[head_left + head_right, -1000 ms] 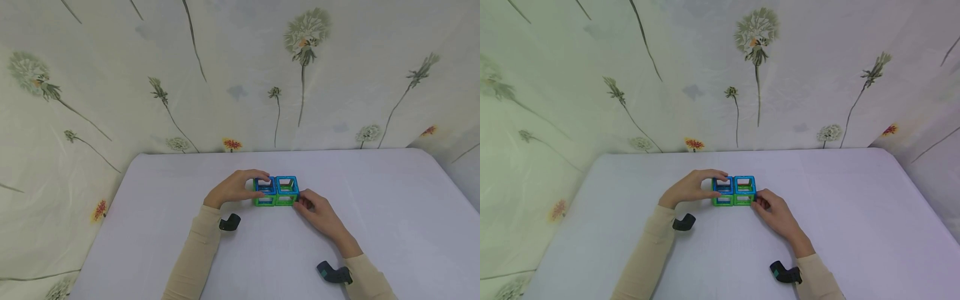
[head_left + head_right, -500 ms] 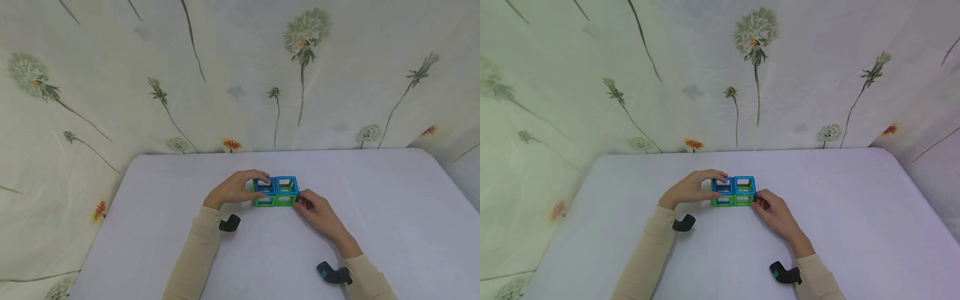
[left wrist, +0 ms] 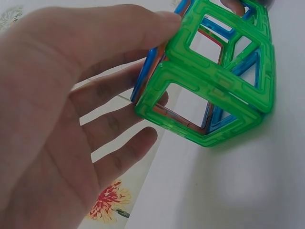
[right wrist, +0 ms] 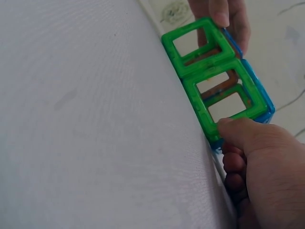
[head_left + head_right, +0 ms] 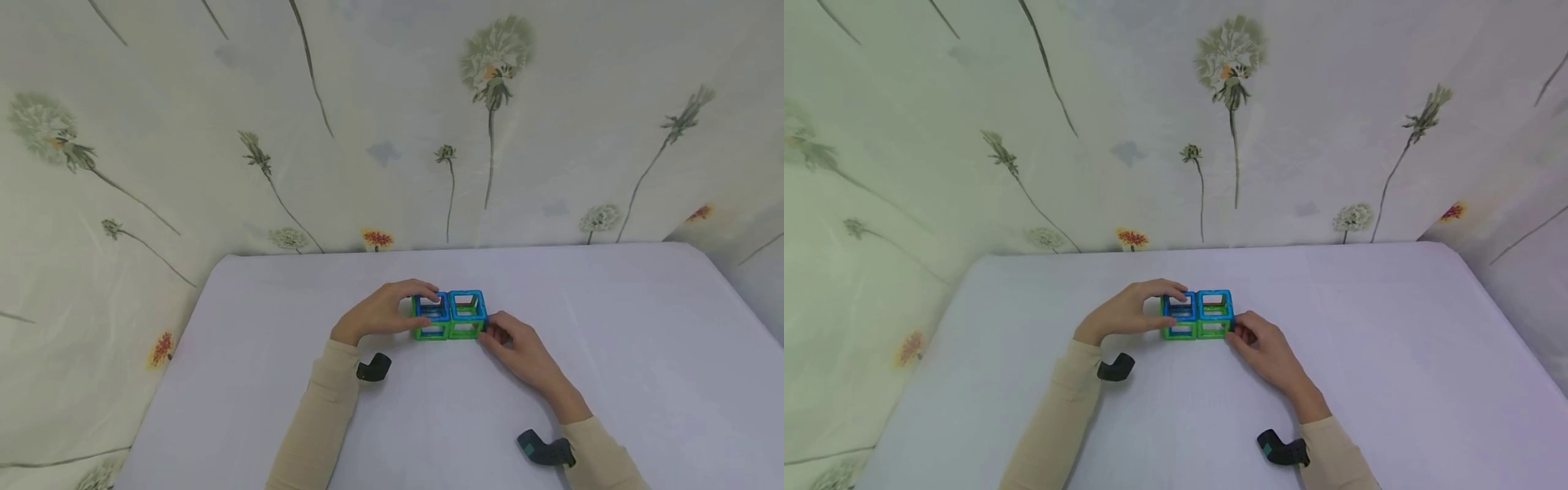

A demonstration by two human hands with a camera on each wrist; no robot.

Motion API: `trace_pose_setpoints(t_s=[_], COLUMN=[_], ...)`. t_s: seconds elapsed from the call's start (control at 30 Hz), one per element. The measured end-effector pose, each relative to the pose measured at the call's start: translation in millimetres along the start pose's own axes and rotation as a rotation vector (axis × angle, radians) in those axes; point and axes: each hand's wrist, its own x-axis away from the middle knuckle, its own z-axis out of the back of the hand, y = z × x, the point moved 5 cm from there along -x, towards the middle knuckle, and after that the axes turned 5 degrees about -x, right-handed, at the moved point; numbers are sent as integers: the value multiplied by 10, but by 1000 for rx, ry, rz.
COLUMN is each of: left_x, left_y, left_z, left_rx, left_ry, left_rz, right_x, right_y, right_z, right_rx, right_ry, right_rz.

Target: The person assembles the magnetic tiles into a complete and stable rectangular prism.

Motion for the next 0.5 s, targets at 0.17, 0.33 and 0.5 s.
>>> trace_pose_setpoints(t_s=[0.17,0.33,0.5], left_x=[17,1,4], left_y=[-22,-41,-40], left_z=[18,14,-5], left_rx=[14,12,18], left_ry=[0,3,-17], left_rz=[-5,-10,2], right_x=[-21,-36,-18], right_y=[6,15,17], right_z=[-25,-12,-7], right_rx=[5,27,24], right_ry=[-7,9,6], right_rz=[24,53,54])
